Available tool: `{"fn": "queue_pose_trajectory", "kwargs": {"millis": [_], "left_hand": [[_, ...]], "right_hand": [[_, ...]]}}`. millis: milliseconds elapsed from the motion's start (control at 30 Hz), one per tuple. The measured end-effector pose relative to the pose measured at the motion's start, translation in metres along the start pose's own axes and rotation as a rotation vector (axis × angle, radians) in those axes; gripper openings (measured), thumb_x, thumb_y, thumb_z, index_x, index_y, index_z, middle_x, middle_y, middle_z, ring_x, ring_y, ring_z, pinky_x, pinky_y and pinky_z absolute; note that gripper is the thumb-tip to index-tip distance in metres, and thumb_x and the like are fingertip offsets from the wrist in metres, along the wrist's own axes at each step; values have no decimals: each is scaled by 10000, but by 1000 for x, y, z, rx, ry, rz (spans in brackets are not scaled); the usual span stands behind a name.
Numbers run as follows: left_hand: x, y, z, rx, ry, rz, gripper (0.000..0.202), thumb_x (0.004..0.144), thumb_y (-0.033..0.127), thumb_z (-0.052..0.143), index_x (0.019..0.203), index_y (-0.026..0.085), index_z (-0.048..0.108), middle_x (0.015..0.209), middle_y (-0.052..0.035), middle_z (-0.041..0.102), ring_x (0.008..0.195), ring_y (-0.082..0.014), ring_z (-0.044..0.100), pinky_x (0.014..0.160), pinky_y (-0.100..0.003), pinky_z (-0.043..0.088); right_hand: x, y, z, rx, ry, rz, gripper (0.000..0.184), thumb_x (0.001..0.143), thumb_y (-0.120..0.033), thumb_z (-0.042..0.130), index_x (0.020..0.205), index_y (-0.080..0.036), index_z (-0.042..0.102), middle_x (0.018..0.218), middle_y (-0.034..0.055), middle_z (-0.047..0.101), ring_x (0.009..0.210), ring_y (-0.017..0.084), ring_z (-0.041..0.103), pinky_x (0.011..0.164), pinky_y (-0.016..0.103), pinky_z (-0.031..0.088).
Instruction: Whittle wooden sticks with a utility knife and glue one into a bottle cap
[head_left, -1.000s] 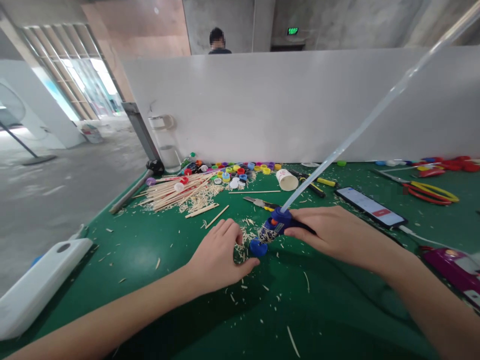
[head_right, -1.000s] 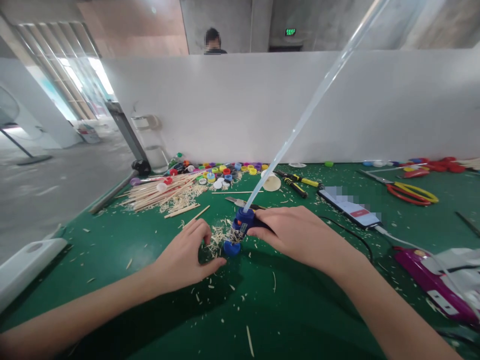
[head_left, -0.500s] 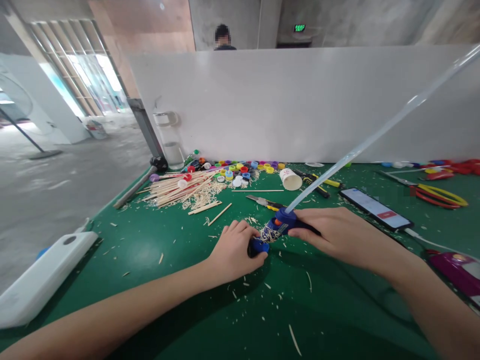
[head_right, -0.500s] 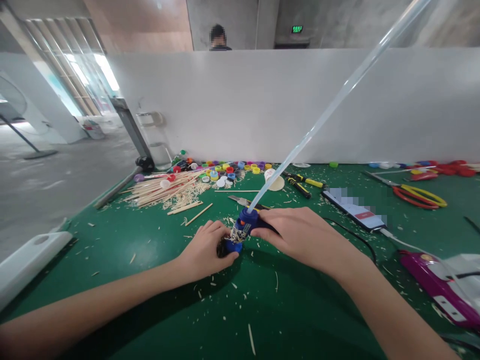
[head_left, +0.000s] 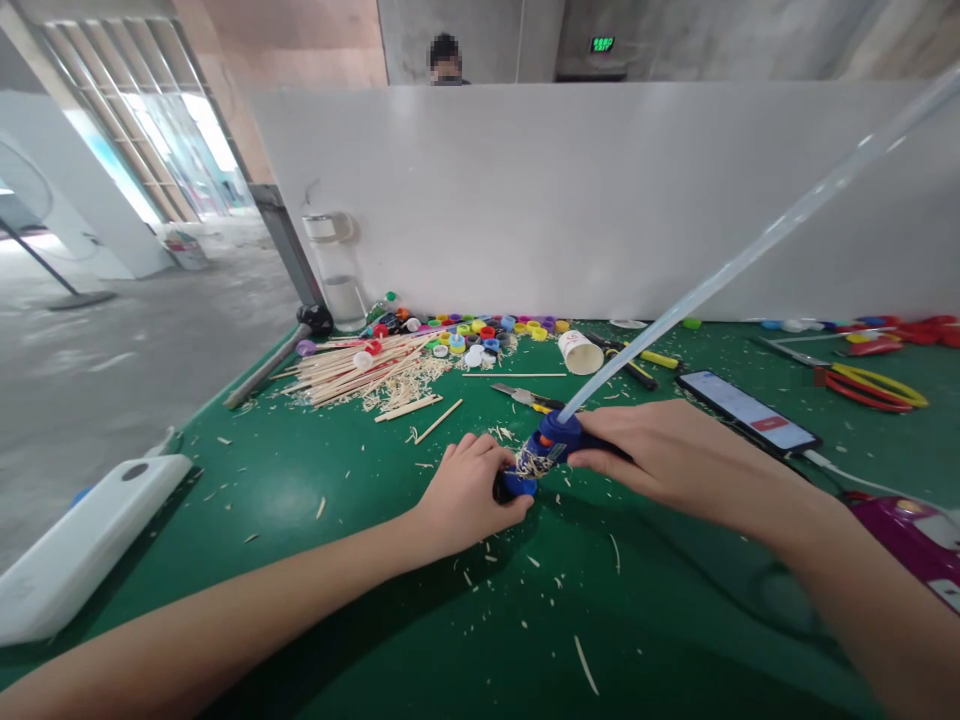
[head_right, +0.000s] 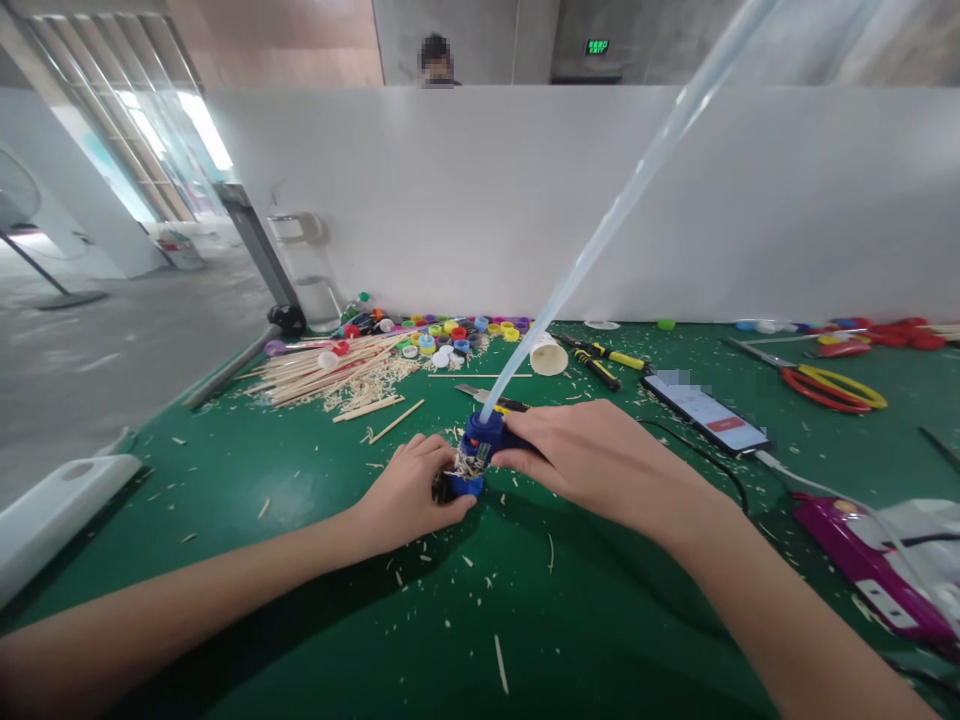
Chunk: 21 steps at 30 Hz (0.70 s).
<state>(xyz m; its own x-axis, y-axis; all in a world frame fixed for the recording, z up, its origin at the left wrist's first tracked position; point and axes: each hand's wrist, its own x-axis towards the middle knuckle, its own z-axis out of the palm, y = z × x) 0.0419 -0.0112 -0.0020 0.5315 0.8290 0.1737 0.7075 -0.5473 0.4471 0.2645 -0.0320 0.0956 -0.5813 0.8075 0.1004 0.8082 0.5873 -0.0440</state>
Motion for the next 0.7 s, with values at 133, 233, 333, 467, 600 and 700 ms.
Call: {"fn": "queue_pose_trajectory", "kwargs": {"millis": [133,233,333,467,600,700], "left_hand": [[0,0,0,7,-6,-3,291,771,470,591,875,198,615,925,-38,572,914,-231,496,785,-402,442],[0,0,-1,8,-9,4,277,776,457,597,883,203,628,928,-40,575,924,-228,496,796,-396,443],[0,0,-1,-1,-28,2,273,785,440,598,939,219,643,939,-39,585,942,-230,500,821,-409,447],[-4,-3,-4,-17,-52,-56,644,691,628,646,1179,213,579,1130,-80,567,1076,-294,489,917,-510,437],[-34,-12,-30,13,20,-106,1231,499,831,638,1473,189,243,1410,-173,371,1262,-387,366,964,-562,419],[-83,-26,-63,21,201,77,838,631,745,618,1315,286,462,1124,-88,570,1019,-273,513,851,-481,466]], "right_hand": [[2,-3,-4,-26,-23,-17,424,961,-558,334,841,-226,566,752,21,650,610,182,579,503,286,266],[3,-6,-4,-34,-39,-18,435,962,-563,330,792,-222,540,715,9,632,562,161,546,492,281,248],[4,-8,-2,-55,-25,-62,446,966,-560,324,785,-222,552,691,4,629,550,151,536,499,280,242],[2,-2,-6,-201,106,-42,450,961,-562,317,882,-224,603,744,32,662,587,178,563,512,295,239],[-9,12,-22,-436,258,127,486,960,-557,269,873,-210,598,688,63,636,549,195,539,486,293,203],[-16,19,-30,-666,387,239,473,972,-519,255,872,-198,587,665,71,615,520,197,503,497,293,161]]}}
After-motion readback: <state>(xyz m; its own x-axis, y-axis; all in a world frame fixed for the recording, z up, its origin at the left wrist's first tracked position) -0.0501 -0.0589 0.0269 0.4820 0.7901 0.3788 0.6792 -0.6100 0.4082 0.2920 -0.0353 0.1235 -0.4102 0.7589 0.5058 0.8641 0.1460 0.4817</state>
